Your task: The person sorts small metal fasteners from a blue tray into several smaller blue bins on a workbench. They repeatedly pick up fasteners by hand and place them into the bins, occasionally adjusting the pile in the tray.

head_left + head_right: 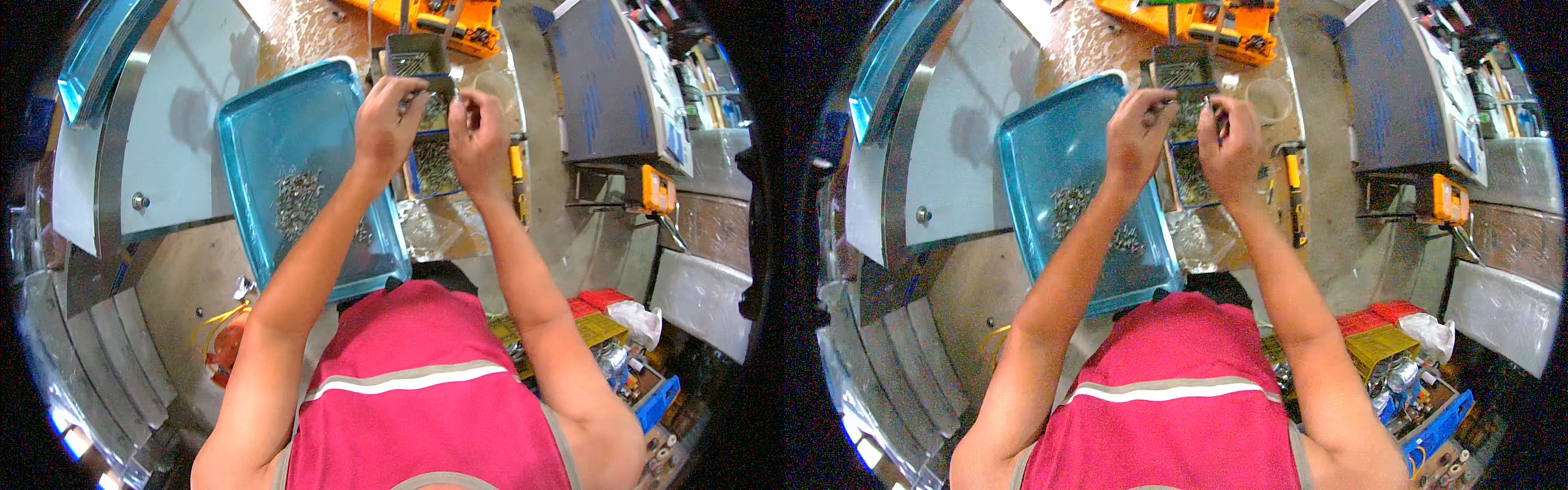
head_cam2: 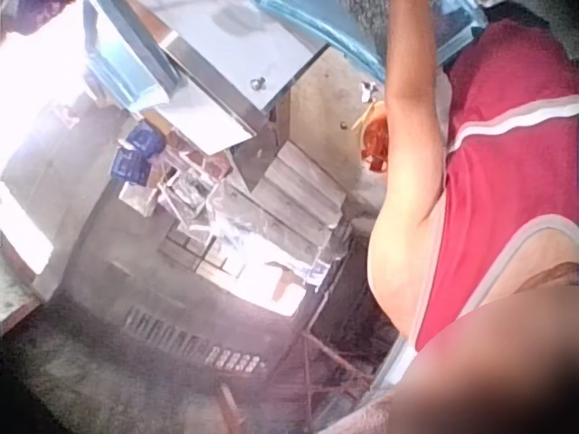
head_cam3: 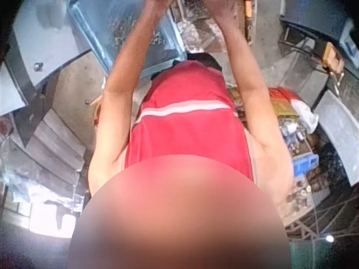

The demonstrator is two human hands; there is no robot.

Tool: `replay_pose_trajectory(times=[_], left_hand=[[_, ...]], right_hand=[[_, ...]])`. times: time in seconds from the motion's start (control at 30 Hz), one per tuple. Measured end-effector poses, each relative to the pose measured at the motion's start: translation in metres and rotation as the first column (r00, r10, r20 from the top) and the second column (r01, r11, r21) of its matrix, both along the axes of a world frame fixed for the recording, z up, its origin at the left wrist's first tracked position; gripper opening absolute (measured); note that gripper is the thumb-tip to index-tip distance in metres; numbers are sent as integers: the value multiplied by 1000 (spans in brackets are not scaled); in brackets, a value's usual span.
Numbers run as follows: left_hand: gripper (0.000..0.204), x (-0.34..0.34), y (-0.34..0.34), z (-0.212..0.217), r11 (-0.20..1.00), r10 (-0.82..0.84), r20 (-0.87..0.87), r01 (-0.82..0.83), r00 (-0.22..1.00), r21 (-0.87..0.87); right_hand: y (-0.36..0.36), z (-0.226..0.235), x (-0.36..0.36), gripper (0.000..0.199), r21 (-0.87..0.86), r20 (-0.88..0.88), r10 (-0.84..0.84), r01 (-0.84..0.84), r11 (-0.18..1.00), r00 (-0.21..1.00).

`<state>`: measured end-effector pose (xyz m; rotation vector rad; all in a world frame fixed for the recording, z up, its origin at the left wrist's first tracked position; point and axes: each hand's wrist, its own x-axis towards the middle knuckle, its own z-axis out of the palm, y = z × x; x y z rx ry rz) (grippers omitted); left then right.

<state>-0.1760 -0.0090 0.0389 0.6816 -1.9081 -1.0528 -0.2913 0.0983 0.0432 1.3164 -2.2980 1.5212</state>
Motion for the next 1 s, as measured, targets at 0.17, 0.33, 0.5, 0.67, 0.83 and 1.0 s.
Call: replay_pose_trajectory(times=[0.17,0.33,0.5,0.67,0.83,1.0], left_hand=[[23,68,-30,-33,991,128,88,-131,988,30],[21,194,4,-96,940,174,548,-303,818,153],[22,233,77,-173,991,17,744,-108,669,74],[23,250,97,-197,992,-24,827,-87,562,88],[23,276,102,-195,988,-60,769,-73,637,137],[26,291,103,-191,967,-62,700,-130,711,218]], right_hand=[[12,-30,22,24,15,100,79,-81,997,992],[61,-94,111,20,134,283,422,-471,872,861],[67,-179,169,28,510,302,511,-589,626,805],[69,-210,191,28,572,243,475,-520,635,846],[56,-212,201,17,576,150,463,-458,678,874],[55,-210,203,15,625,178,459,-460,631,871]])
